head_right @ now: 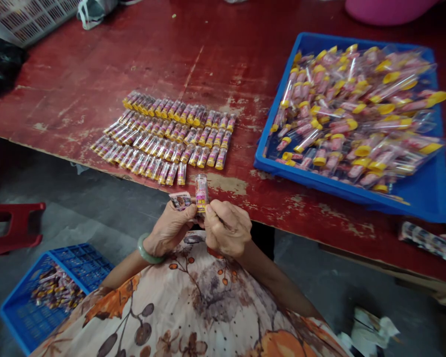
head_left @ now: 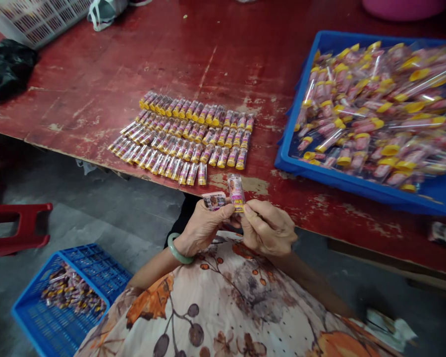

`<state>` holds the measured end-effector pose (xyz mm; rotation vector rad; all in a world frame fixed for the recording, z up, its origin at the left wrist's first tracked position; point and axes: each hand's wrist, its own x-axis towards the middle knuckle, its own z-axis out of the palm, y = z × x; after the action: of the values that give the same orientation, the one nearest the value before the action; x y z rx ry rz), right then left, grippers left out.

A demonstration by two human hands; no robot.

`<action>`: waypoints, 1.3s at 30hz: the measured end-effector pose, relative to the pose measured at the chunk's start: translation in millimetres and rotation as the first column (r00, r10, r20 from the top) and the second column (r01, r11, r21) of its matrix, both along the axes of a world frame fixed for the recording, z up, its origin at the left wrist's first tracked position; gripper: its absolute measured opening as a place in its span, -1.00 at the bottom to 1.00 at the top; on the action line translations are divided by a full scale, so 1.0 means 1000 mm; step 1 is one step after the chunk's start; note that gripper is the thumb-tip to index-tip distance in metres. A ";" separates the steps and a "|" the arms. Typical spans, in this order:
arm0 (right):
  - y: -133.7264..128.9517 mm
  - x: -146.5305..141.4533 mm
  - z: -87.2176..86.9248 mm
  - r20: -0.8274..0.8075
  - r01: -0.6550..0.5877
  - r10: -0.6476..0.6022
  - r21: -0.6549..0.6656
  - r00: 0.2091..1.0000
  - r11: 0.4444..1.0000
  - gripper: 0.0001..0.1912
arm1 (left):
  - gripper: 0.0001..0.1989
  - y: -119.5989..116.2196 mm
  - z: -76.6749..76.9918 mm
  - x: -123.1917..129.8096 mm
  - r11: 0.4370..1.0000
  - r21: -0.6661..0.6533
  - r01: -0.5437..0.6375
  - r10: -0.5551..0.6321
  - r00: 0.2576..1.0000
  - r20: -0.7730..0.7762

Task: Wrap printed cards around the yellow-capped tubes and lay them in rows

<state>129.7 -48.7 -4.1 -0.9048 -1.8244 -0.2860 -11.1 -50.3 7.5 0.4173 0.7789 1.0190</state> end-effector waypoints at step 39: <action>0.009 0.002 0.022 -0.824 -0.593 -0.136 -0.500 0.549 0.631 -0.71 | -0.60 0.001 0.005 -0.003 0.969 0.125 0.215 -0.193 0.967 -0.163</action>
<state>131.3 -39.8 18.3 -1.0289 -1.0706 1.0592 -14.6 -49.0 12.7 0.6898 0.7822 0.8583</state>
